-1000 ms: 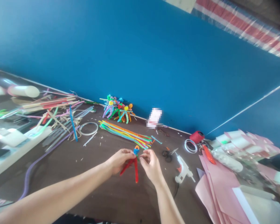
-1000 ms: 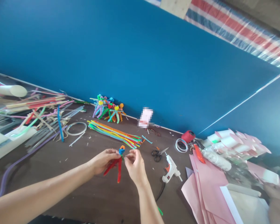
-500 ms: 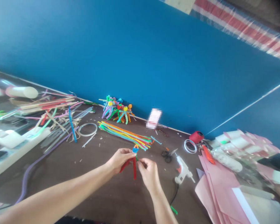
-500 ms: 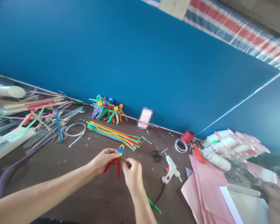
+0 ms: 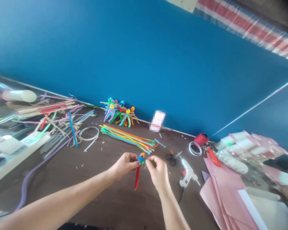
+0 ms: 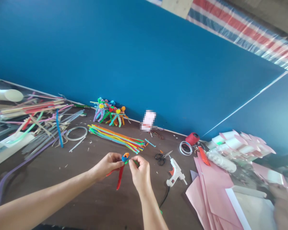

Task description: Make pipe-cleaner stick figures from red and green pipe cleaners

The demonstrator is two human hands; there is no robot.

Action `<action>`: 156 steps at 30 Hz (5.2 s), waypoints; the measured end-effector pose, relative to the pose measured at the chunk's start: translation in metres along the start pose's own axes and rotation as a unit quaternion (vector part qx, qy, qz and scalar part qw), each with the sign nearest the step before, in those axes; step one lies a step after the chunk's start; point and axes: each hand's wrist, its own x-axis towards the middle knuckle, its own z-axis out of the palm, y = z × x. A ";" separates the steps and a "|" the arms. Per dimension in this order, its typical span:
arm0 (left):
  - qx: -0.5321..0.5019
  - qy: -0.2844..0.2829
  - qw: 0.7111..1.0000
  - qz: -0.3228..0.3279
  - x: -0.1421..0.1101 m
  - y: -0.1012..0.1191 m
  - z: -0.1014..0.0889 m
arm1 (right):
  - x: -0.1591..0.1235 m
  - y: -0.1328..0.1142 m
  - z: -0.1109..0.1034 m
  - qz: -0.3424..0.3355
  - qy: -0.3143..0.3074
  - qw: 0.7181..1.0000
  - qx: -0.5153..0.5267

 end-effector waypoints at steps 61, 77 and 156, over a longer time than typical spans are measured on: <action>-0.056 0.114 0.990 0.056 0.003 -0.016 -0.001 | -0.015 0.013 0.026 -0.021 -0.031 0.996 -0.083; -0.065 -0.035 0.997 0.007 -0.001 -0.002 -0.007 | 0.004 0.005 0.000 0.060 -0.040 0.996 0.056; -0.011 0.093 0.992 0.087 -0.005 -0.005 -0.005 | -0.017 0.005 0.022 0.049 -0.131 0.990 -0.031</action>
